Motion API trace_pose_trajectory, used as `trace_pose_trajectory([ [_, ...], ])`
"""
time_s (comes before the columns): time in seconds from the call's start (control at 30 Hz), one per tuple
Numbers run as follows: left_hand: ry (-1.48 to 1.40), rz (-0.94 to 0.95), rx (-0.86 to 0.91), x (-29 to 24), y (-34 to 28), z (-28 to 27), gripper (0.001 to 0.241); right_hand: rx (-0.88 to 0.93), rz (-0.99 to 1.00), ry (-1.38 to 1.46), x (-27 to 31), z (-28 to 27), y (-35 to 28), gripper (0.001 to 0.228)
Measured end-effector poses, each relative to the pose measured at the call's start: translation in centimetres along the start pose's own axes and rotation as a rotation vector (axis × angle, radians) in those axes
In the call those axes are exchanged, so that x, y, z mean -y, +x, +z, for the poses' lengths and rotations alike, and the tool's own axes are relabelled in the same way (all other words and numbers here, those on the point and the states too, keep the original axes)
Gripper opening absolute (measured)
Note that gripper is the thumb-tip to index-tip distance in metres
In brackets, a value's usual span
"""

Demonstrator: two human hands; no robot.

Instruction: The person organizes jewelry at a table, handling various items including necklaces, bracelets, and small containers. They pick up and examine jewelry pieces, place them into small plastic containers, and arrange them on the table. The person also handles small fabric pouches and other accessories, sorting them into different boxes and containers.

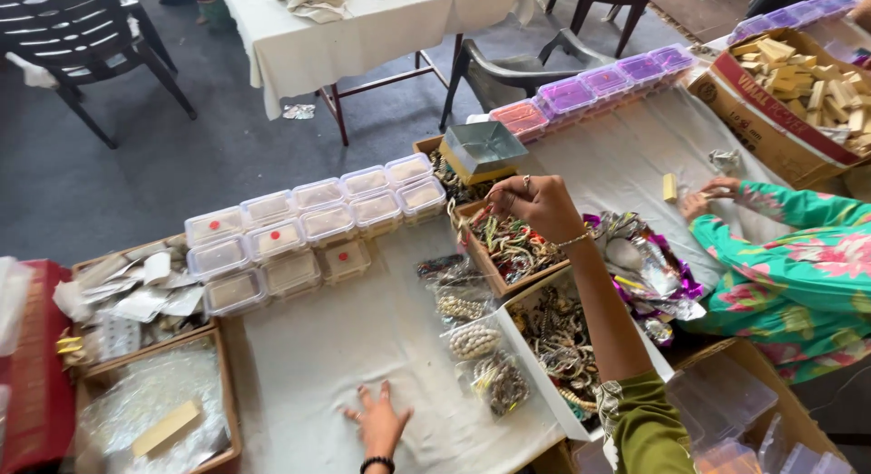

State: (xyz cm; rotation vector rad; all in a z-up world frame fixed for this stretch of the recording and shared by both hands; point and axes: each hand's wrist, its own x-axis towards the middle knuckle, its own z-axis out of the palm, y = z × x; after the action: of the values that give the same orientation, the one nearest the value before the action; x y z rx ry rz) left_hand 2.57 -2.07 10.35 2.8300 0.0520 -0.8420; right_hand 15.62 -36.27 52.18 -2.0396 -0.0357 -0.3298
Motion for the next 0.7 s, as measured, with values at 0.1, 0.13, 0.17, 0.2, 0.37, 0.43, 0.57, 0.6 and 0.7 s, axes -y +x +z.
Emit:
trace_pose_trajectory([
  [0.1, -0.636, 0.101, 0.093, -0.9, -0.1, -2.7, 0.076, 0.101, -0.020, 0.078, 4.0, 2.2, -2.5, 0.017],
  [0.13, -1.132, 0.113, 0.172, -1.5, -0.7, -4.5, 0.073, 0.152, -0.031, 0.149, 5.5, 2.9, -3.3, 0.017],
  [0.17, -1.136, 0.106, 0.162, -2.2, -2.1, -7.1, 0.073, 0.160, -0.036, 0.156, 6.7, 4.0, -3.8, 0.017],
  [0.2, -1.472, 0.132, 0.273, -3.0, -3.5, -9.6, 0.072, 0.224, -0.093, 0.193, 7.8, 5.0, -4.4, 0.017],
  [0.37, -2.252, 0.249, 0.599, -2.0, -8.5, -18.1, 0.063, 0.443, -0.241, 0.101, 9.9, 11.4, -7.5, 0.022],
  [0.43, -2.566, 0.296, 0.664, 0.2, -8.3, -17.9, 0.048, 0.521, -0.005, 0.299, 5.7, 15.0, -8.9, 0.021],
  [0.57, -2.664, 0.213, 0.639, 5.9, -3.7, -10.6, 0.037, 0.280, 0.267, 0.414, -7.0, 27.0, -15.0, 0.027],
  [0.6, -2.655, 0.199, 0.694, 6.5, -3.9, -10.5, 0.035, 0.242, 0.611, 0.522, -7.4, 29.0, -16.9, 0.036],
  [0.7, -2.555, 0.211, 0.804, 6.5, -6.3, -12.3, 0.034, 0.378, 1.040, 1.054, -20.1, 35.8, -23.1, 0.037],
])
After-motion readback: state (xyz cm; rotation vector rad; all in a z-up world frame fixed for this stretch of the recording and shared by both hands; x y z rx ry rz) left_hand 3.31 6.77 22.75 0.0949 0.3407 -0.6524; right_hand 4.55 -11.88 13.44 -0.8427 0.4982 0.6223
